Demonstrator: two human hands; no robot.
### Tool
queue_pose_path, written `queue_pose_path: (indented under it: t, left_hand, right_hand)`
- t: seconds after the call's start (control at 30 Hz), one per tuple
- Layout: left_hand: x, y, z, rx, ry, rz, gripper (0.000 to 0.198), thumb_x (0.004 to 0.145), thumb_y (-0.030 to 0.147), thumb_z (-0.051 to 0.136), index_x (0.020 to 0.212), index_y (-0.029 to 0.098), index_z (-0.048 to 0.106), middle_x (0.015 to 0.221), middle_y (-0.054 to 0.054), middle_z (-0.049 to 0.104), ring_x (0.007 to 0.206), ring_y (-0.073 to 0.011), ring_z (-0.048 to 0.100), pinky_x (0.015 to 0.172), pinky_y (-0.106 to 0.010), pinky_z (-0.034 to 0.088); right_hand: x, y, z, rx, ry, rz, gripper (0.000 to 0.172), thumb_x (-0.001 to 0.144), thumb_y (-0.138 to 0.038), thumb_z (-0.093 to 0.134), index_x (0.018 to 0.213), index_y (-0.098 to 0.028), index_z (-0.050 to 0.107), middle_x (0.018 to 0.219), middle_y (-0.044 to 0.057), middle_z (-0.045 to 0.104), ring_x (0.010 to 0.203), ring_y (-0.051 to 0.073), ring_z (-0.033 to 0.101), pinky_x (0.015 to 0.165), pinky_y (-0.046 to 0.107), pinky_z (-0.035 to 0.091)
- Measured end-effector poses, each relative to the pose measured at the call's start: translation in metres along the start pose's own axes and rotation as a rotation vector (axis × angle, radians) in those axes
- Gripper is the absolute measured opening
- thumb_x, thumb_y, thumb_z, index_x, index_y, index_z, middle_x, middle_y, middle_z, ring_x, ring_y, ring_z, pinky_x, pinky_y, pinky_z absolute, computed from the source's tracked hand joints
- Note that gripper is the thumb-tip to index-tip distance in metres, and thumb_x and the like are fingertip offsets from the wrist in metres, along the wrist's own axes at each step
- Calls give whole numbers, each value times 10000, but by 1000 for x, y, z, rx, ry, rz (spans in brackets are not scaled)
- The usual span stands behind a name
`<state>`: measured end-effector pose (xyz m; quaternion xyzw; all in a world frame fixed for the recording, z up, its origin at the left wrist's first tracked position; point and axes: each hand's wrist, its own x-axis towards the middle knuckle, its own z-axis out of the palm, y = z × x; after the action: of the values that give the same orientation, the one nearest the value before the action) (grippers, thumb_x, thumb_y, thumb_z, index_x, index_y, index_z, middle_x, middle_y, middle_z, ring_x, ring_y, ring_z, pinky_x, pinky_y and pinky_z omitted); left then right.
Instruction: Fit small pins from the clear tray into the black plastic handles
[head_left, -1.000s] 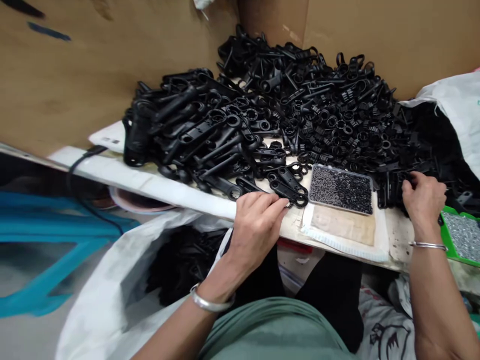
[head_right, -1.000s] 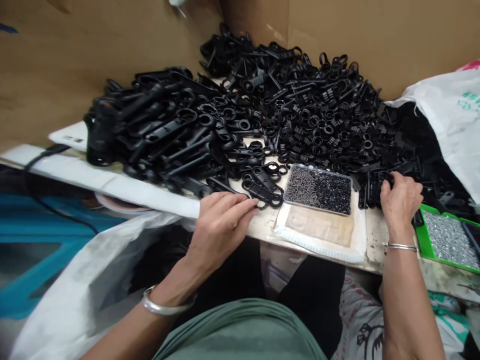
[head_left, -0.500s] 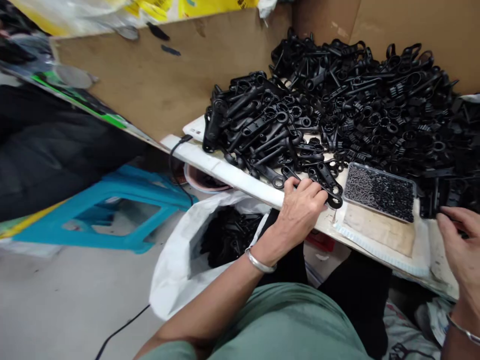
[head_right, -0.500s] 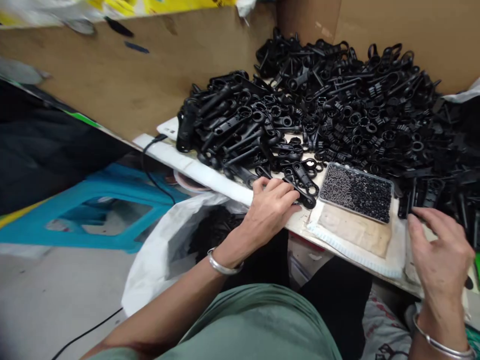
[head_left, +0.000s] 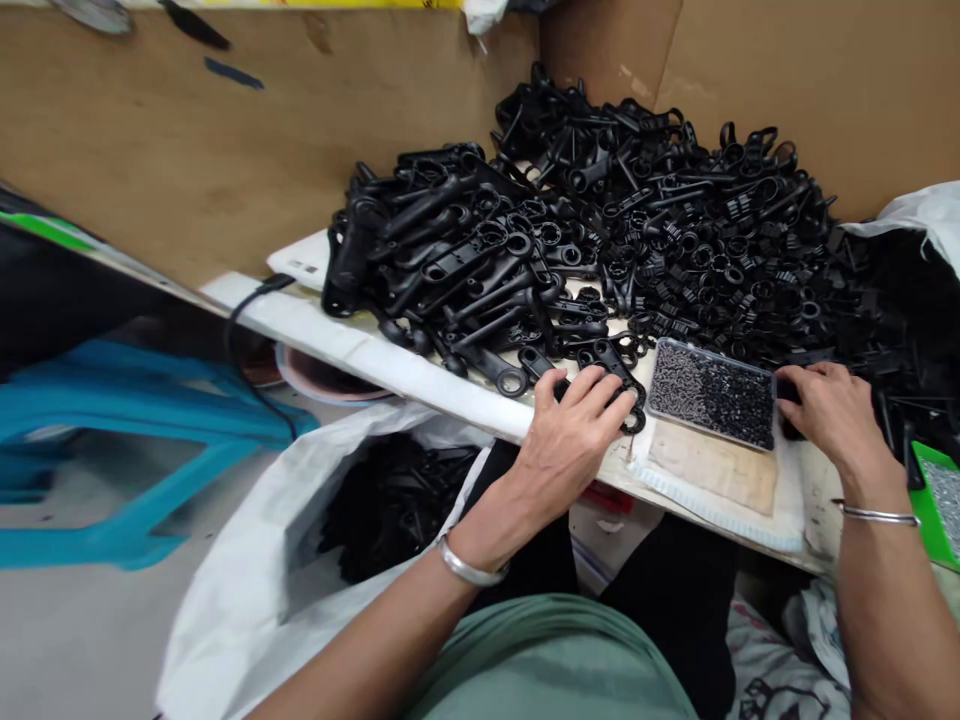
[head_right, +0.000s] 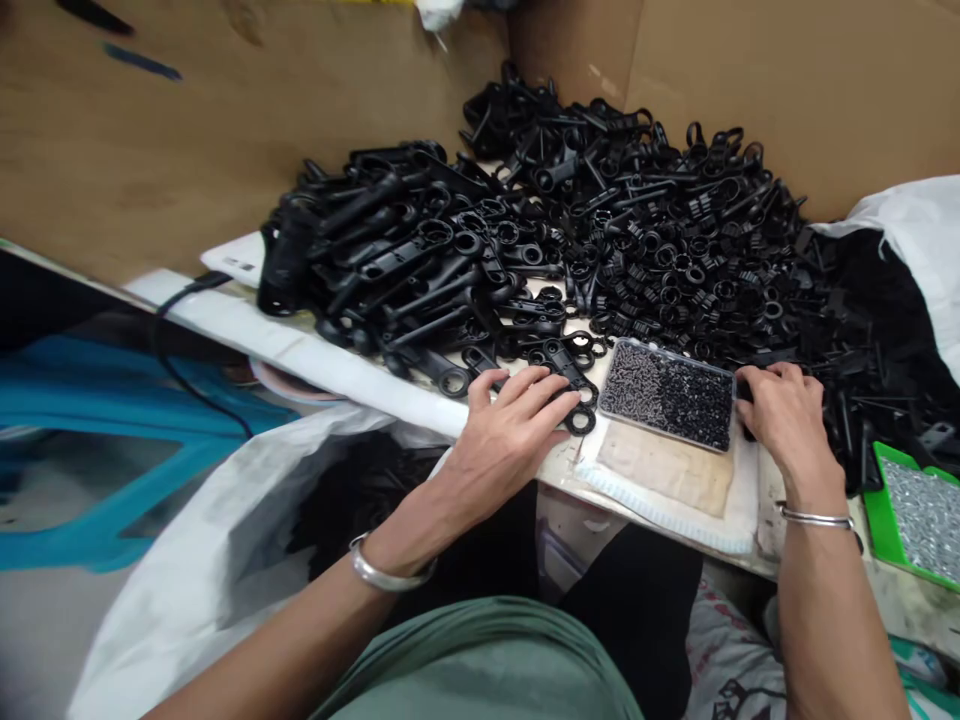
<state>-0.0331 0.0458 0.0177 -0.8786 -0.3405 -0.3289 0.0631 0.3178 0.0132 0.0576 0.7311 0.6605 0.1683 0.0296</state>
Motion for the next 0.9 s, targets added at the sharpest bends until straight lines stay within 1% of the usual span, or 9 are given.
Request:
queue_pose_path:
  t: [0.1, 0.2, 0.37, 0.47, 0.57, 0.63, 0.73, 0.83, 0.9]
  left_hand:
    - [-1, -1, 3, -4, -11, 3, 217, 937, 109, 589, 1131, 168, 664, 1177, -89, 720, 1155, -261, 604, 1014, -452, 334]
    - [-2, -1, 3, -17, -14, 7, 197, 935, 106, 585, 1093, 171, 683, 1180, -91, 719, 1166, -271, 606, 1022, -471, 354]
    - [-2, -2, 1, -24, -40, 30, 150, 929, 96, 578, 981, 169, 698, 1194, -102, 713, 1159, -285, 617, 984, -492, 408]
    - [-2, -3, 1, -14, -27, 48, 167, 928, 83, 565, 968, 171, 701, 1174, -102, 719, 1148, -290, 621, 990, -502, 418]
    - [-1, -3, 2, -1, -17, 64, 197, 935, 65, 535, 956, 171, 700, 1137, -99, 726, 1121, -280, 626, 1003, -496, 419]
    - [0, -2, 2, 11, -22, 71, 205, 944, 68, 521, 994, 164, 695, 1127, -98, 726, 1106, -275, 627, 1007, -490, 419]
    - [1, -1, 0, 32, -47, 96, 243, 952, 70, 500, 1080, 166, 683, 1131, -99, 719, 1081, -277, 628, 987, -489, 430]
    - [2, -2, -1, 40, -70, 145, 259, 944, 59, 494, 1071, 182, 683, 1147, -100, 707, 1061, -278, 629, 958, -483, 443]
    - [3, -2, -1, 36, -77, 166, 239, 937, 58, 505, 1026, 184, 688, 1154, -103, 702, 1065, -275, 627, 961, -478, 446]
  right_hand:
    - [3, -1, 4, 26, 23, 2, 221, 814, -221, 555, 947, -215, 732, 871, 119, 723, 1170, 356, 545, 1003, 577, 330]
    - [7, -1, 7, 62, 76, 55, 261, 854, -237, 488, 900, -185, 739, 928, 138, 731, 1147, 334, 580, 1051, 596, 306]
    - [7, 6, -3, 192, 141, 170, 278, 814, -277, 512, 894, -178, 759, 940, 108, 754, 940, 259, 668, 916, 430, 478]
    - [2, 11, -18, 290, 182, 290, 262, 790, -311, 567, 899, -194, 774, 900, 95, 763, 885, 252, 681, 865, 385, 496]
    - [3, 24, -32, 373, 236, 480, 263, 754, -323, 635, 911, -179, 790, 833, 112, 760, 808, 255, 686, 816, 377, 498]
    - [13, 39, -34, 406, 295, 613, 296, 738, -301, 651, 940, -136, 791, 831, 146, 756, 781, 266, 686, 791, 390, 499]
    - [34, 63, -27, 506, 363, 754, 363, 741, -262, 657, 1019, -56, 768, 928, 215, 752, 802, 270, 699, 764, 386, 513]
    - [47, 78, -15, 648, 382, 778, 474, 766, -245, 664, 1181, -18, 699, 1049, 243, 739, 892, 251, 714, 798, 353, 528]
    - [44, 80, -10, 719, 399, 748, 552, 780, -226, 663, 1302, -49, 632, 1147, 228, 723, 994, 233, 708, 867, 336, 524]
